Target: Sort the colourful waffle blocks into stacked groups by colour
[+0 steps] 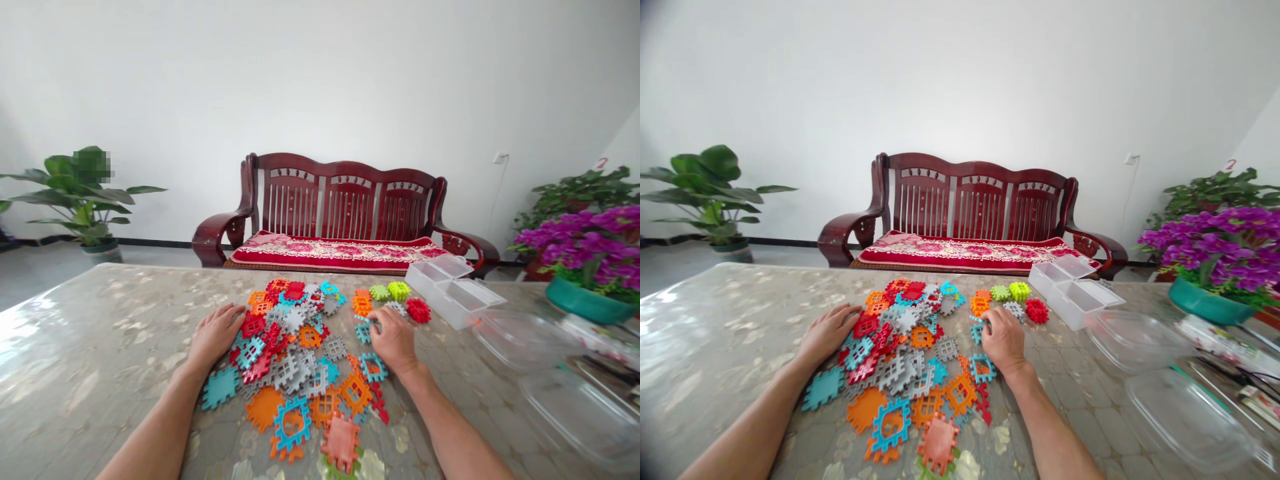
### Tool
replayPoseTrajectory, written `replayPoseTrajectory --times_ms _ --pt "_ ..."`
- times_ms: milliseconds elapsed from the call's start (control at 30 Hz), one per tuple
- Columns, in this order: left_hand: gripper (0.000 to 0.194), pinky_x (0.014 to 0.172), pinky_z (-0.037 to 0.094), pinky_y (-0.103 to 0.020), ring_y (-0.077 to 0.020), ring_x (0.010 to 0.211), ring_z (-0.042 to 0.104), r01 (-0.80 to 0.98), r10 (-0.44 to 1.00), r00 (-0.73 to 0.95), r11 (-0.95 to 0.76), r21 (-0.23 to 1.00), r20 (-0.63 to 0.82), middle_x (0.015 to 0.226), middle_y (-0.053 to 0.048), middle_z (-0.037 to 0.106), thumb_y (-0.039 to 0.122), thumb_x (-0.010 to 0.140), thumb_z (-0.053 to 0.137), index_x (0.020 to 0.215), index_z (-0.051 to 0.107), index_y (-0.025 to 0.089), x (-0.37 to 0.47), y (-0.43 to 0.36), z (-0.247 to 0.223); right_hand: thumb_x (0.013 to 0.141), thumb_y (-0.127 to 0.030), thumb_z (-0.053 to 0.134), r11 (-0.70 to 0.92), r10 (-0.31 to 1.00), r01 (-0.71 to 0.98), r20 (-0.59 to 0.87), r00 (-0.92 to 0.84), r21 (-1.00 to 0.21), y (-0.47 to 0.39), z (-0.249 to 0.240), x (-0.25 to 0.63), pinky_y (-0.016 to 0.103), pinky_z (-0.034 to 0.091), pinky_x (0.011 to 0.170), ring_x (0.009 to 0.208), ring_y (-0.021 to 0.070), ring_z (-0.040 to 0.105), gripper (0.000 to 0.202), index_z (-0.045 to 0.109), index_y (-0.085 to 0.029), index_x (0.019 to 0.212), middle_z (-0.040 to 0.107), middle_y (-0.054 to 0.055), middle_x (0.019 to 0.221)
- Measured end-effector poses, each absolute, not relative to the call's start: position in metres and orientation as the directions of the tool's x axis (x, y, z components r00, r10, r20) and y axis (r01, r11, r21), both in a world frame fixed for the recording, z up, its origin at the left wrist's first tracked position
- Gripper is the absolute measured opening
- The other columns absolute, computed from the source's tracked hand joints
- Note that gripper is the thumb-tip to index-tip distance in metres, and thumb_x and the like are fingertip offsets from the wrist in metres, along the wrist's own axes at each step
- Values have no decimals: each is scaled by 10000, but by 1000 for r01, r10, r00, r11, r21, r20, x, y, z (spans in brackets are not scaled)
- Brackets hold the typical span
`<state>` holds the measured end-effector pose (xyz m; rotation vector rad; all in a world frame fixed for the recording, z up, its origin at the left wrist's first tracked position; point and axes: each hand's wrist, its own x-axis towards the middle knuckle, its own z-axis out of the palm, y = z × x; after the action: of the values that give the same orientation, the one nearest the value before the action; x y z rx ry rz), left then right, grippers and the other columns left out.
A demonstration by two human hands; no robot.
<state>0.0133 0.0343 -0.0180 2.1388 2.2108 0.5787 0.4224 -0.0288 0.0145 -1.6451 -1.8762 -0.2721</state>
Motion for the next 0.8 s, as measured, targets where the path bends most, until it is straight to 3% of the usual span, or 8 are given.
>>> replayPoseTrajectory --times_ms 133,300,533,800 --pt "485 1120 364 -402 -241 1304 527 963 967 -67 -2 268 246 1401 -49 595 464 932 333 1243 665 295 12 35 -19 654 -21 499 192 876 952 478 -56 -240 -31 11 427 269 414 814 895 190 607 347 663 -235 872 681 20 893" --pt "504 1128 348 -417 -244 1327 506 963 970 -65 0 270 235 1423 -59 574 469 941 306 1262 650 290 12 36 -20 704 -19 483 120 879 924 471 71 -363 -29 8 428 255 425 820 908 175 624 336 656 -228 902 697 16 912" --pt "500 1125 352 -416 -244 1326 507 962 968 -59 -10 272 244 1414 -59 582 462 938 312 1256 655 288 12 35 -21 813 -258 617 138 905 960 424 -22 -245 -28 7 424 311 404 898 985 227 590 147 660 -207 945 675 67 986" --pt "523 1130 342 -432 -252 1339 493 960 975 -69 7 280 213 1441 -64 556 476 939 287 1277 640 290 11 36 -20 865 -305 599 63 931 990 365 -14 -123 -31 9 414 308 406 829 931 220 596 109 634 -208 898 650 77 942"
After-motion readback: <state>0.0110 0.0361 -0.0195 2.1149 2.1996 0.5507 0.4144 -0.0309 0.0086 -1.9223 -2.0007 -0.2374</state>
